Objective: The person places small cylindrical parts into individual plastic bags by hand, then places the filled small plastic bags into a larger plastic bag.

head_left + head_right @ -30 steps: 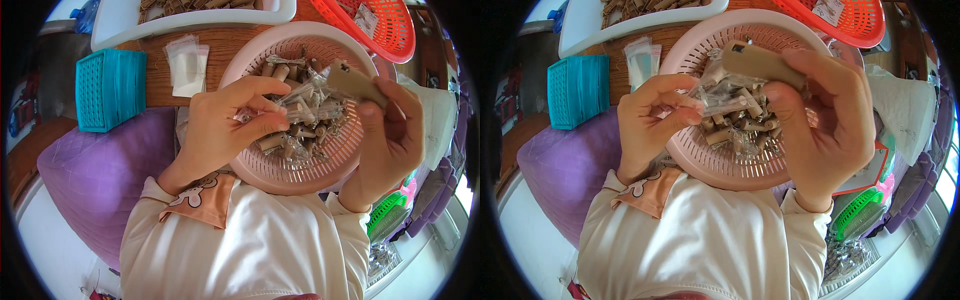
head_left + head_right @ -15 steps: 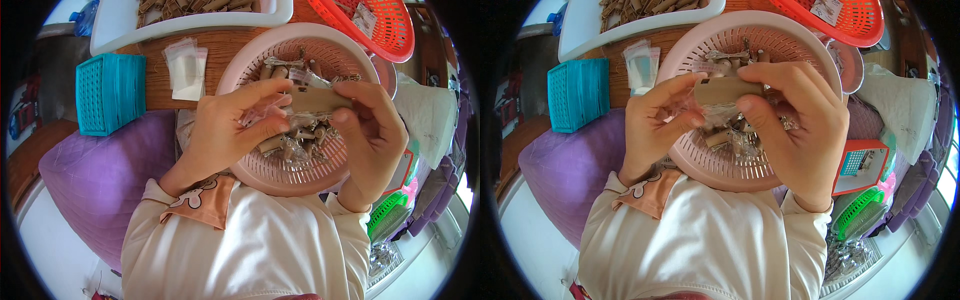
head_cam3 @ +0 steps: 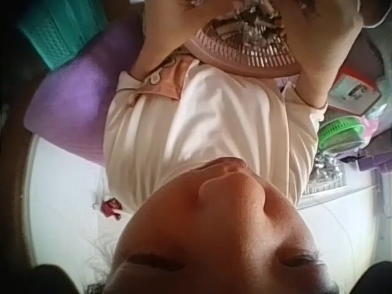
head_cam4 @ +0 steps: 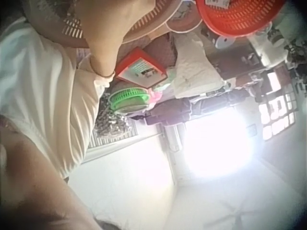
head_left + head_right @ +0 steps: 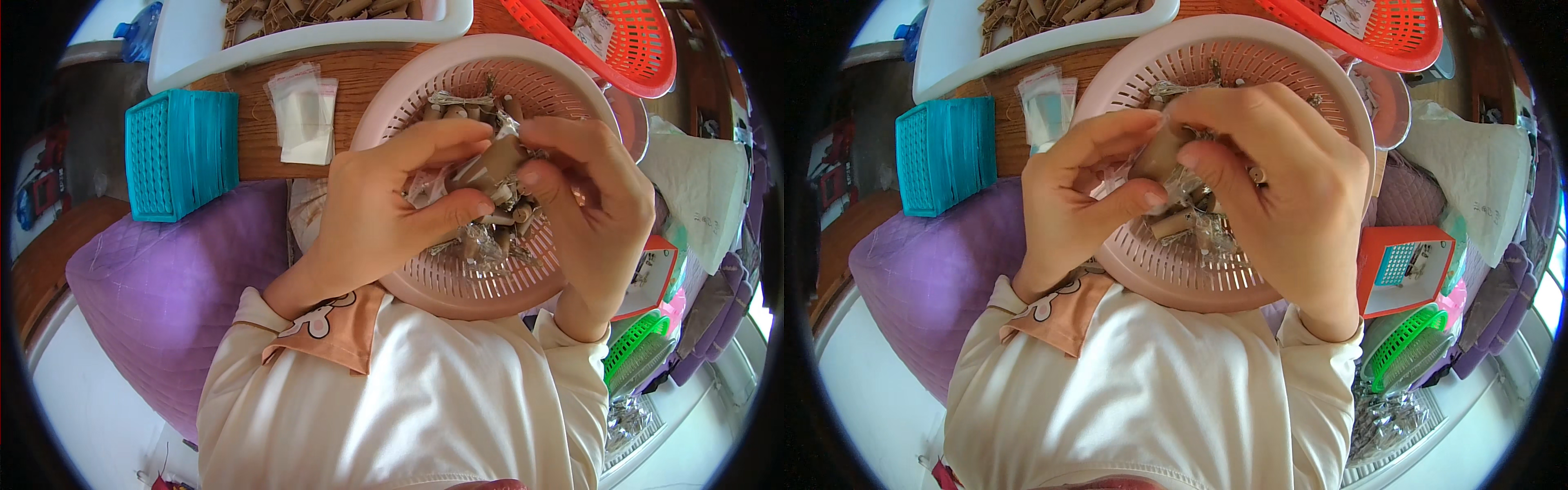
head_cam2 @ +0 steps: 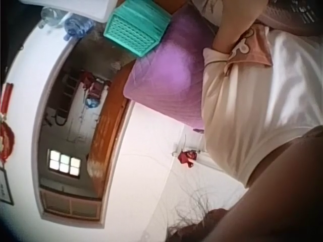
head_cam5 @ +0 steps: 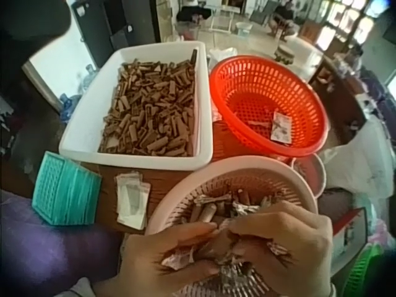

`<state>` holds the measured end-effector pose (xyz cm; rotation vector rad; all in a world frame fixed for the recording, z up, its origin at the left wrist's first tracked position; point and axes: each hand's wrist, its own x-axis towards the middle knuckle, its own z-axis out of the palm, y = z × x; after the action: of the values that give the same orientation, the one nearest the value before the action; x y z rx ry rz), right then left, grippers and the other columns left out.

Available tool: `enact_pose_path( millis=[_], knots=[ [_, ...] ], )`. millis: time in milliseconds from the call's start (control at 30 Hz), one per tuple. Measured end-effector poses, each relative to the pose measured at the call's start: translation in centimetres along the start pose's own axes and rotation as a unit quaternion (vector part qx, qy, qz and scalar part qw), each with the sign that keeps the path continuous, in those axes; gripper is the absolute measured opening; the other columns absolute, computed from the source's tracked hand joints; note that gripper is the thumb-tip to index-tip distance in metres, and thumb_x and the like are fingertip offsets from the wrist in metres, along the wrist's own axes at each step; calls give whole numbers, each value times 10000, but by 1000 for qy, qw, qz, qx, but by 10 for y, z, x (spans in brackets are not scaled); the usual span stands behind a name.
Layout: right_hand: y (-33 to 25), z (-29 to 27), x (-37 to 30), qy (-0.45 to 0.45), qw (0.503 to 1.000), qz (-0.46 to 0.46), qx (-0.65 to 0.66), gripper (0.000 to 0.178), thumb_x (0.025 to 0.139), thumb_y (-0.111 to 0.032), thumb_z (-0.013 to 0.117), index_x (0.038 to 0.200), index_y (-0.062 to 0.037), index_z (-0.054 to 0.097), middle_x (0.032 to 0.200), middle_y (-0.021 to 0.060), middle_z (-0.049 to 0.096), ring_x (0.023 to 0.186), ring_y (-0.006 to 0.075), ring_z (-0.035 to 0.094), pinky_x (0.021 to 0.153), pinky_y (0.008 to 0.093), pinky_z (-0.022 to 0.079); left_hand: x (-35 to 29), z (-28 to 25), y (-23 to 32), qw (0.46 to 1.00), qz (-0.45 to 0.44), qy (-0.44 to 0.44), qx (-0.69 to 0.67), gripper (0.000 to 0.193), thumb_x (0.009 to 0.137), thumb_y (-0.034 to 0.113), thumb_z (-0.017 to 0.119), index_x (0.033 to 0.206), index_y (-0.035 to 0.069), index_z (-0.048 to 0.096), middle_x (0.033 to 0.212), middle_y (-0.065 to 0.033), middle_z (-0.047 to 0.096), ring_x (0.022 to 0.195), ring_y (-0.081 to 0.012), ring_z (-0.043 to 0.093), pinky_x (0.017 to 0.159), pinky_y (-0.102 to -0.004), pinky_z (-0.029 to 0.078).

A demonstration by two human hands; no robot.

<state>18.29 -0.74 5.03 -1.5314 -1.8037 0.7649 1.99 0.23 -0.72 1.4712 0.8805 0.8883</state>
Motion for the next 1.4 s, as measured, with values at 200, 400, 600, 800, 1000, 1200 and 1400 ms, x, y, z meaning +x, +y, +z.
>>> enact_pose_path(
  millis=[200,400,600,800,1000,1200,1400],
  knots=[
    [23,3,4,2,990,-135,-33,223,694,-184,655,832,-13,617,935,109,568,856,208,535,702,274,420,5,0,9,944,-115,11,-310,463,708,9,653,1118,-33,442,950,-143,586,859,-137,568,711,-238,485],
    [32,9,-3,-83,989,-122,18,403,652,-332,684,884,-12,608,1130,166,454,1028,268,461,846,365,365,8,-1,1,958,-90,41,-268,481,701,61,672,1113,-24,439,934,-141,597,848,-148,585,711,-215,477],
    [20,32,-13,90,905,60,411,350,731,-176,655,1015,2,555,1087,129,497,938,176,513,789,288,425,12,4,2,951,-29,87,-295,486,702,83,676,1109,-8,425,923,-126,596,835,-163,592,716,-215,475],
    [19,23,-16,8,963,84,255,259,853,-144,499,1044,27,536,900,82,596,796,89,533,698,200,429,8,9,0,970,16,54,-236,486,709,100,673,1109,1,415,951,-130,583,891,-170,572,697,-204,473],
    [22,15,-17,34,971,114,207,236,876,-140,451,1021,11,557,820,34,592,692,41,486,611,167,402,11,-2,-3,996,1,34,-83,349,759,153,633,1035,1,484,894,-82,594,737,-80,548,586,-163,435],
    [27,12,-16,51,973,115,195,230,881,-129,420,1016,1,553,796,14,597,759,81,530,667,211,424,5,-8,3,999,-1,48,-13,248,778,230,614,887,13,565,609,27,500,465,-4,377,419,-140,270],
    [22,16,-19,-99,981,101,132,203,831,-61,466,1012,-4,539,789,147,595,680,218,584,595,252,444,11,4,5,905,292,101,292,207,603,149,682,791,136,595,554,23,398,423,-112,416,375,-237,342]
  ],
)
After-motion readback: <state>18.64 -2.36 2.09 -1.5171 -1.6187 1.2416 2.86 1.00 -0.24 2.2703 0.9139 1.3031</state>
